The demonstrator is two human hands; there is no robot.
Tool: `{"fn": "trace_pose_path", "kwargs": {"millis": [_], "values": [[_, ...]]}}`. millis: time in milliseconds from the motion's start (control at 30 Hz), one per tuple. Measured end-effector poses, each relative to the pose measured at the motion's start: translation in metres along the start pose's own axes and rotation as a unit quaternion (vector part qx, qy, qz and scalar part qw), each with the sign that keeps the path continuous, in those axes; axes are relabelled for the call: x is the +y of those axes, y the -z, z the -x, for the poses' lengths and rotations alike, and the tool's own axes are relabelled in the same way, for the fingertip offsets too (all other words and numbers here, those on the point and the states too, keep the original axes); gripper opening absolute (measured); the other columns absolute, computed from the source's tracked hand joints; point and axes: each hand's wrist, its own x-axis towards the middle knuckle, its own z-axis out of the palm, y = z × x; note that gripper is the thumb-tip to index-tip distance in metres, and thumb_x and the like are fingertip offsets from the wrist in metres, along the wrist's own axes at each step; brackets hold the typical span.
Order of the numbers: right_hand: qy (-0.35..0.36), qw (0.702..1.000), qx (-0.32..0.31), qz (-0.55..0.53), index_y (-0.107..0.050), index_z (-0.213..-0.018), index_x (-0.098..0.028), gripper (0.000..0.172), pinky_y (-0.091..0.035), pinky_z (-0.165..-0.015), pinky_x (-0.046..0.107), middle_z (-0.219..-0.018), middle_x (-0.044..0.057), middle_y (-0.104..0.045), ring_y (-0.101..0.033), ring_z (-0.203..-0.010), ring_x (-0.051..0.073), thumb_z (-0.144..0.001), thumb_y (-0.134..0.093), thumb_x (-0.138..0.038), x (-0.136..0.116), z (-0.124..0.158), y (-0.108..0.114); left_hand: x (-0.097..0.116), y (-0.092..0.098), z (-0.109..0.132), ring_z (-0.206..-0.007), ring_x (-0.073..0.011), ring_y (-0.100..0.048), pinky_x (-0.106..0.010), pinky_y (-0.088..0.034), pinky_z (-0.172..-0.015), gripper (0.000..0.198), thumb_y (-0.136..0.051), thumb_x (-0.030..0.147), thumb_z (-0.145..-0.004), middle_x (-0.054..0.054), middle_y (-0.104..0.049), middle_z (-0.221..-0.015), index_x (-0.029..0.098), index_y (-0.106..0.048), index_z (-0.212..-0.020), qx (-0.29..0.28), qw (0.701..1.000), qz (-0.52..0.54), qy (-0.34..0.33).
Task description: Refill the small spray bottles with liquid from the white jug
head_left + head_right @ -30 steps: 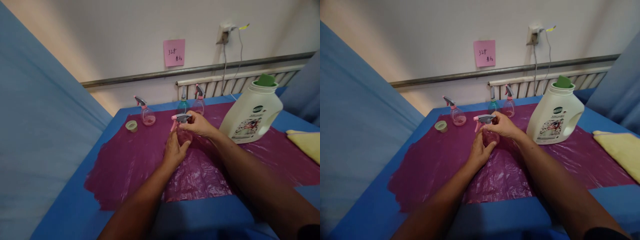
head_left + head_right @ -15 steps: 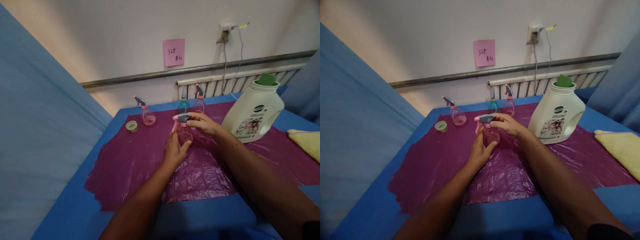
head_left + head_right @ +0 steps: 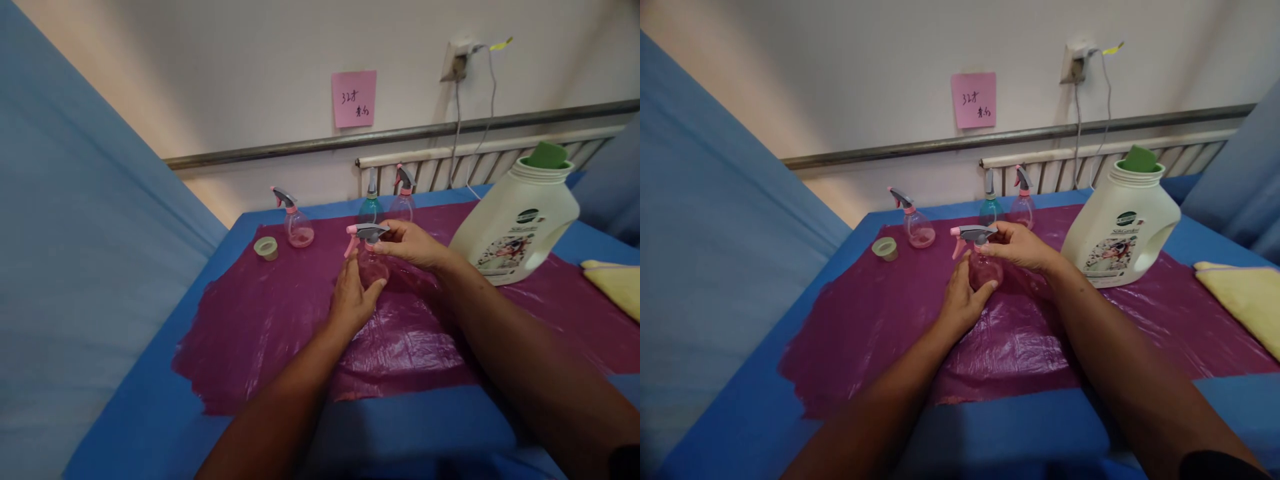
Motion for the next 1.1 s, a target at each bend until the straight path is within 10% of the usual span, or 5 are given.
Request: {"fn": "trace_pose_path", "kwargs": {"millis": [267,433,900,1100], "values": [[0.034,0.998,-0.024,0.045,-0.072,-0.142,-0.032,0.063,-0.060,-0.108,0.049,-0.126,0.007,-0.082,-0.076,-0.115,0.027,-0.086,-0.095,-0.051,-0.027,0.007,0.000,0.002,-0.003,0.001,-0.165,-0.0416,-0.049,-0.066,-0.042,-0.135,0.086,-0.080,0.045,-0.099,-0.022,-0.050,-0.176,0.021,-0.039,-0.171,0.008,1.000,0.016,-0.013],[0.047,0.979,-0.013,0.200,-0.081,-0.108,-0.025,0.038,-0.057,-0.085,0.040,-0.102,0.005,-0.081,-0.071,-0.089,0.024,-0.095,-0.084,-0.061,-0.038,0.012,0.001,0.008,-0.001,0.002,-0.162,-0.0409,-0.052,-0.062,-0.044,-0.134,0.086,-0.081,0.038,-0.097,-0.021,-0.055,-0.173,0.020,-0.040,-0.171,0.002,1.000,0.016,-0.025],[0.076,0.936,0.033,0.342,-0.082,-0.120,-0.028,0.043,-0.061,-0.093,0.045,-0.114,0.008,-0.084,-0.076,-0.102,0.031,-0.098,-0.078,-0.065,-0.045,0.028,-0.004,0.011,-0.006,0.006,-0.153,-0.0416,-0.060,-0.059,-0.050,-0.128,0.081,-0.077,0.040,-0.097,-0.024,-0.062,-0.163,0.018,-0.044,-0.167,-0.001,1.000,0.008,-0.014],[0.055,0.896,0.042,0.440,-0.086,-0.098,-0.026,0.044,-0.053,-0.071,0.038,-0.087,0.004,-0.080,-0.069,-0.076,0.024,-0.097,-0.076,-0.069,-0.059,0.021,0.003,0.016,-0.008,0.007,-0.159,-0.0433,-0.053,-0.059,-0.043,-0.134,0.091,-0.078,0.035,-0.093,-0.026,-0.054,-0.169,0.017,-0.037,-0.172,0.019,1.000,0.008,0.000]]}}
